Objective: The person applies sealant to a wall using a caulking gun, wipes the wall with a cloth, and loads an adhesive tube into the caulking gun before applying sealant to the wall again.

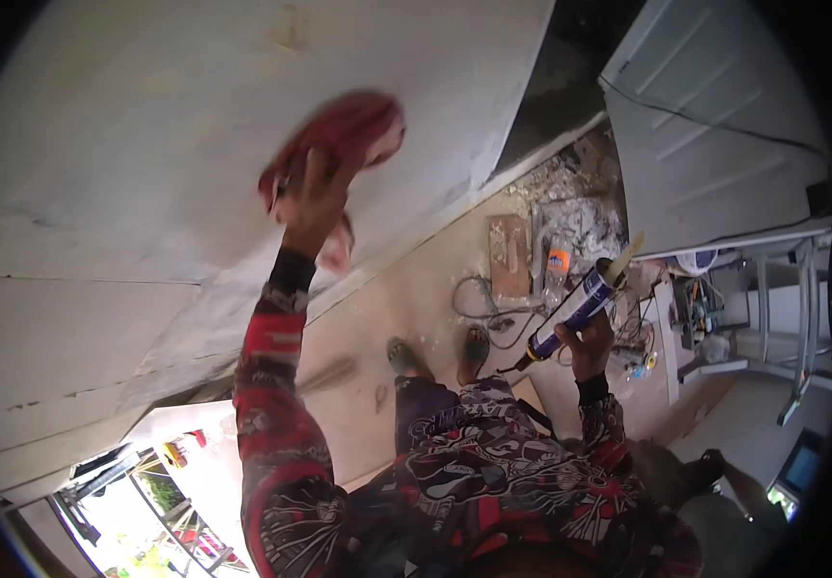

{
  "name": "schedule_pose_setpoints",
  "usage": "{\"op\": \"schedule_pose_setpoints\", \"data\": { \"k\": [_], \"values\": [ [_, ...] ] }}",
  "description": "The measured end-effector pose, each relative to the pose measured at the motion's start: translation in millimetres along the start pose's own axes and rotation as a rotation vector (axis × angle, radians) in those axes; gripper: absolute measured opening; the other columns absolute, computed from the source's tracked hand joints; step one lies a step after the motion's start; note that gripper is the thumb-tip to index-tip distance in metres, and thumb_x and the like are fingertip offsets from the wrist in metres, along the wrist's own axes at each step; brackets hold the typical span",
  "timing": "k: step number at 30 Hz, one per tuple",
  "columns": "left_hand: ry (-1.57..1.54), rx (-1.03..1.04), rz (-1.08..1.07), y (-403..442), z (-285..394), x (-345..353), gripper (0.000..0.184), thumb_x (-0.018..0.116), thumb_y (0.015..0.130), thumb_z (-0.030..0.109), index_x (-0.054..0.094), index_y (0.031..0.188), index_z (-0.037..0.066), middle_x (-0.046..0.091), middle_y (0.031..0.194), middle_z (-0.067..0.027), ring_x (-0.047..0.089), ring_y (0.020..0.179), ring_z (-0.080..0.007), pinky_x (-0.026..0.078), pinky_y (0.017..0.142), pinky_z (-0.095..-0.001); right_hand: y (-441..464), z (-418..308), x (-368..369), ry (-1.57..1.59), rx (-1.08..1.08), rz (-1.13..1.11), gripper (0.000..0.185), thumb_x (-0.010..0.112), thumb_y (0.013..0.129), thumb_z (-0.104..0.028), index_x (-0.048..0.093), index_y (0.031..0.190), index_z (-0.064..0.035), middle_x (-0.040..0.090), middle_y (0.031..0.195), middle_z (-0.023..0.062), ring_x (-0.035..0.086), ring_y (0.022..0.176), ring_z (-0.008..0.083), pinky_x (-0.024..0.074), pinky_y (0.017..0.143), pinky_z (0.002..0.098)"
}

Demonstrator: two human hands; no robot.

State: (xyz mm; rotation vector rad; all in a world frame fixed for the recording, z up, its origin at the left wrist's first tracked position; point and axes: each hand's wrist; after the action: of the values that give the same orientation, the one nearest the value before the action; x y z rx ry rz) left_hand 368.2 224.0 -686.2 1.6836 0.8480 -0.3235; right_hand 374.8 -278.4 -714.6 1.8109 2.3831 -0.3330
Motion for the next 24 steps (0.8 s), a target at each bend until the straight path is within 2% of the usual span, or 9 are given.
{"op": "schedule_pose_setpoints", "data": {
  "k": [4,6,7,10,14,18,20,22,24],
  "values": [
    [-0.003,0.062,0.053,69,21,32,0.051,0.068,0.078,0.016,0.065,0.126,0.033,0.056,0.107,-0.0044,0.063,0.081,-0.0251,0.056,0.061,-0.0343,-7,4,-6,-0.122,0.011,0.024,0.051,0.085,0.077,-0.012,0.058,0.119,-0.0003,0.065,0.096,0.0020,0.063,0.090,0.0122,0.0508,0.081,0.0299],
    [-0.041,0.117,-0.094,48,23,41,0.048,0.067,0.080,0.019,0.065,0.126,0.031,0.057,0.109,-0.0041,0.065,0.082,-0.0242,0.057,0.063,-0.0343,-4,13,-6,-0.152,0.001,0.044,0.050,0.085,0.078,-0.011,0.059,0.118,-0.0004,0.066,0.097,0.0026,0.063,0.090,0.0125,0.0509,0.081,0.0301],
    [-0.071,0.140,-0.183,27,26,46,0.047,0.066,0.081,0.021,0.064,0.126,0.029,0.057,0.110,-0.0039,0.066,0.083,-0.0238,0.057,0.065,-0.0343,-7,24,-16,-0.454,-0.064,-0.028,0.052,0.084,0.078,-0.008,0.058,0.122,0.0003,0.065,0.103,0.0041,0.063,0.094,0.0137,0.0516,0.084,0.0315],
    [-0.122,0.435,-0.284,-51,32,102,0.039,0.062,0.086,0.025,0.064,0.125,0.027,0.061,0.117,-0.0034,0.070,0.082,-0.0212,0.058,0.064,-0.0330,-12,45,-7,0.004,0.096,0.101,0.053,0.084,0.079,-0.007,0.057,0.124,0.0012,0.065,0.107,0.0057,0.063,0.095,0.0148,0.0522,0.085,0.0332],
    [-0.226,0.650,-0.404,-118,38,130,0.037,0.059,0.089,0.025,0.063,0.126,0.025,0.061,0.125,-0.0041,0.073,0.085,-0.0219,0.060,0.069,-0.0358,-20,69,-14,-0.011,0.116,0.116,0.056,0.084,0.080,-0.007,0.055,0.128,0.0017,0.064,0.110,0.0068,0.063,0.097,0.0157,0.0522,0.087,0.0333],
    [-0.084,0.936,-0.525,-214,21,156,0.040,0.061,0.091,0.026,0.059,0.131,0.018,0.059,0.128,-0.0105,0.067,0.106,-0.0232,0.060,0.076,-0.0354,-30,89,-21,0.033,0.140,0.112,0.063,0.085,0.079,-0.008,0.053,0.132,0.0049,0.064,0.115,0.0088,0.063,0.103,0.0173,0.0514,0.093,0.0337],
    [-0.206,0.900,-0.675,-241,13,157,0.051,0.065,0.084,0.026,0.059,0.135,0.020,0.059,0.131,-0.0106,0.066,0.110,-0.0270,0.060,0.079,-0.0407,-40,93,-23,0.043,0.195,0.133,0.066,0.086,0.078,-0.009,0.052,0.133,0.0060,0.063,0.118,0.0103,0.062,0.106,0.0183,0.0510,0.095,0.0345],
    [-0.368,0.631,-0.898,-195,6,123,0.045,0.063,0.086,0.031,0.065,0.130,0.025,0.061,0.130,-0.0063,0.067,0.107,-0.0297,0.058,0.081,-0.0475,-43,99,-20,0.047,0.221,0.146,0.069,0.087,0.078,-0.009,0.051,0.135,0.0067,0.063,0.120,0.0114,0.062,0.108,0.0189,0.0508,0.096,0.0352],
    [-0.047,0.698,-0.674,-143,-15,96,0.062,0.071,0.074,0.045,0.064,0.133,0.029,0.061,0.122,-0.0047,0.066,0.100,-0.0285,0.057,0.078,-0.0446,-49,106,-24,0.023,0.238,0.164,0.072,0.087,0.077,-0.009,0.051,0.137,0.0069,0.062,0.122,0.0122,0.061,0.109,0.0192,0.0508,0.097,0.0356]
  ]
}}
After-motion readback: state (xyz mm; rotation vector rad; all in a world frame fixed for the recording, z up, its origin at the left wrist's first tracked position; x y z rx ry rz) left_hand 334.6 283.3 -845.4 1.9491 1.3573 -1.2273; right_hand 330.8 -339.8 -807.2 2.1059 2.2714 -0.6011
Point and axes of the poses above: each hand's wrist, its own y-axis towards the middle knuckle, its own x-axis out of the palm, z = x × y
